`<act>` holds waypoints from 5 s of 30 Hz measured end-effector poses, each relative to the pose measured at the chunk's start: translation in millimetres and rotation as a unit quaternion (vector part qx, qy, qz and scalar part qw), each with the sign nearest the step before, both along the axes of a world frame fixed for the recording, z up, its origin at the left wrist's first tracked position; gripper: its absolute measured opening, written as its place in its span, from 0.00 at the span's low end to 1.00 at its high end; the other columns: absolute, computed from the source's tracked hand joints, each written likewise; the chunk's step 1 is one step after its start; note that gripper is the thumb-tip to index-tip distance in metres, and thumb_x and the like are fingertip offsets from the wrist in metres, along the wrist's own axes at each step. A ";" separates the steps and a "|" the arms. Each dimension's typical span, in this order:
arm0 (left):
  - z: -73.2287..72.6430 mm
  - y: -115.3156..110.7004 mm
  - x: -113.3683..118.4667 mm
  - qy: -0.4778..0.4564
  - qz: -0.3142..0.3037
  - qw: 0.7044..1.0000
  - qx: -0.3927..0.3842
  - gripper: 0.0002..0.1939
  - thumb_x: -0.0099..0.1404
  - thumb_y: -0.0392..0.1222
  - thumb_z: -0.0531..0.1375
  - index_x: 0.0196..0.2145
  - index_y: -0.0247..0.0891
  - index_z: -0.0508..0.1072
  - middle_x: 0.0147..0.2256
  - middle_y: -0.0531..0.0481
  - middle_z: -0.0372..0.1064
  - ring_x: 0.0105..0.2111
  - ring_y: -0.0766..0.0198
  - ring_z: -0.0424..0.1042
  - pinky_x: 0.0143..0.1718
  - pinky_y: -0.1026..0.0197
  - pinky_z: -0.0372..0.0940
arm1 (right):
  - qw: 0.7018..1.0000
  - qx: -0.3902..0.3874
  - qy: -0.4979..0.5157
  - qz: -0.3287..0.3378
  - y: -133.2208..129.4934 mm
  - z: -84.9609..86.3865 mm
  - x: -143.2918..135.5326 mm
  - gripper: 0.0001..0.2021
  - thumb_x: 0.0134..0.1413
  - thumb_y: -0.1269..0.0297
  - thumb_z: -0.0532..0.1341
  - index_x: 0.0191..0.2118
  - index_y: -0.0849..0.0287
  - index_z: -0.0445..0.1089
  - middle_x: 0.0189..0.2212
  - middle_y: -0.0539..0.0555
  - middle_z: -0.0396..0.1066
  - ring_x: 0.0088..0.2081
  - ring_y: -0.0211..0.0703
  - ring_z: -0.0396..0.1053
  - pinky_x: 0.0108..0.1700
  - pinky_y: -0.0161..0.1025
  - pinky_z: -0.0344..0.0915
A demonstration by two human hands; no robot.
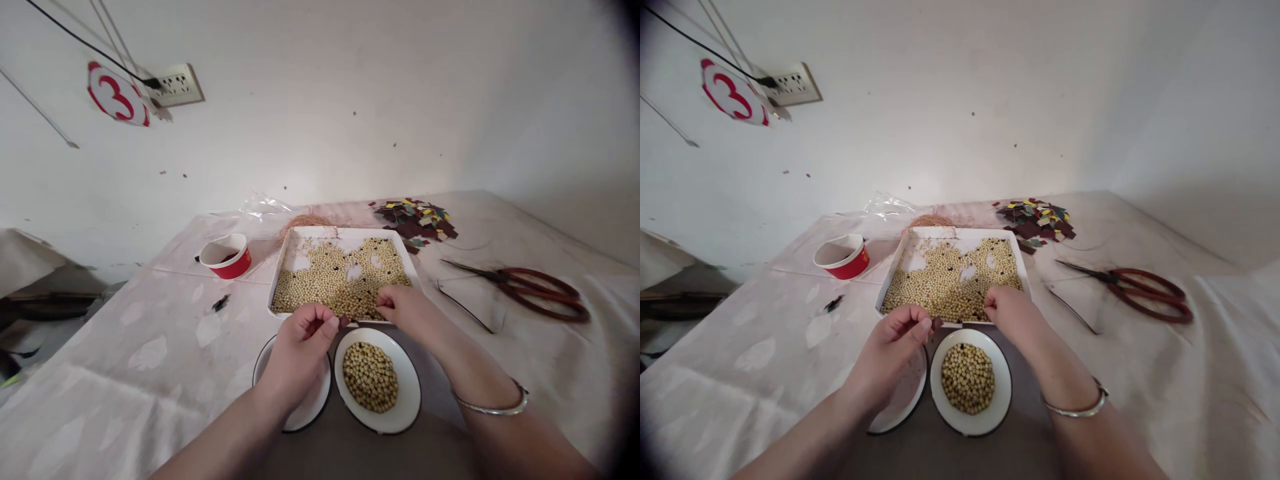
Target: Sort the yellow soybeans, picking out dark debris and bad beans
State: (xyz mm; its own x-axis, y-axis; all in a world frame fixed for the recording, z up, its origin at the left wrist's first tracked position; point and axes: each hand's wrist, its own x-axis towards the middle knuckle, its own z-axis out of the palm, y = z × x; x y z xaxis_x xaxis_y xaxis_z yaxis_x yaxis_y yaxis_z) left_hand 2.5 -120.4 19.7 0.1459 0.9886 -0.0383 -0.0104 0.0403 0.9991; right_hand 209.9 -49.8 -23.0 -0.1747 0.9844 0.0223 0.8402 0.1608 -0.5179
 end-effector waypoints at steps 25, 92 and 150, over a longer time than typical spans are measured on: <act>-1.1 -3.2 2.4 -0.136 -0.027 0.989 -0.059 0.08 0.61 0.40 0.58 0.27 0.34 0.64 0.22 0.56 0.58 0.24 0.72 0.56 0.28 0.66 0.52 | 0.964 0.191 0.141 0.117 -67.8 43.2 -56.1 0.07 0.57 0.68 0.55 0.27 0.58 0.63 0.26 0.50 0.64 0.30 0.40 0.62 0.33 0.38 0.58; 2.7 -3.9 3.8 -0.222 -0.071 0.962 -0.140 0.08 0.58 0.39 0.60 0.26 0.33 0.66 0.24 0.53 0.64 0.24 0.71 0.61 0.29 0.66 0.54 | 0.962 0.213 0.131 0.107 -67.2 50.9 -43.6 0.10 0.56 0.65 0.56 0.24 0.58 0.64 0.23 0.49 0.64 0.27 0.37 0.62 0.30 0.36 0.56; -2.5 -3.8 6.4 -0.219 -0.045 0.969 -0.102 0.06 0.60 0.38 0.58 0.27 0.35 0.66 0.25 0.53 0.62 0.25 0.71 0.58 0.28 0.67 0.53 | 0.999 0.003 -0.045 -0.023 -6.0 3.5 0.0 0.02 0.47 0.67 0.60 0.27 0.56 0.69 0.26 0.51 0.72 0.27 0.41 0.67 0.26 0.34 0.54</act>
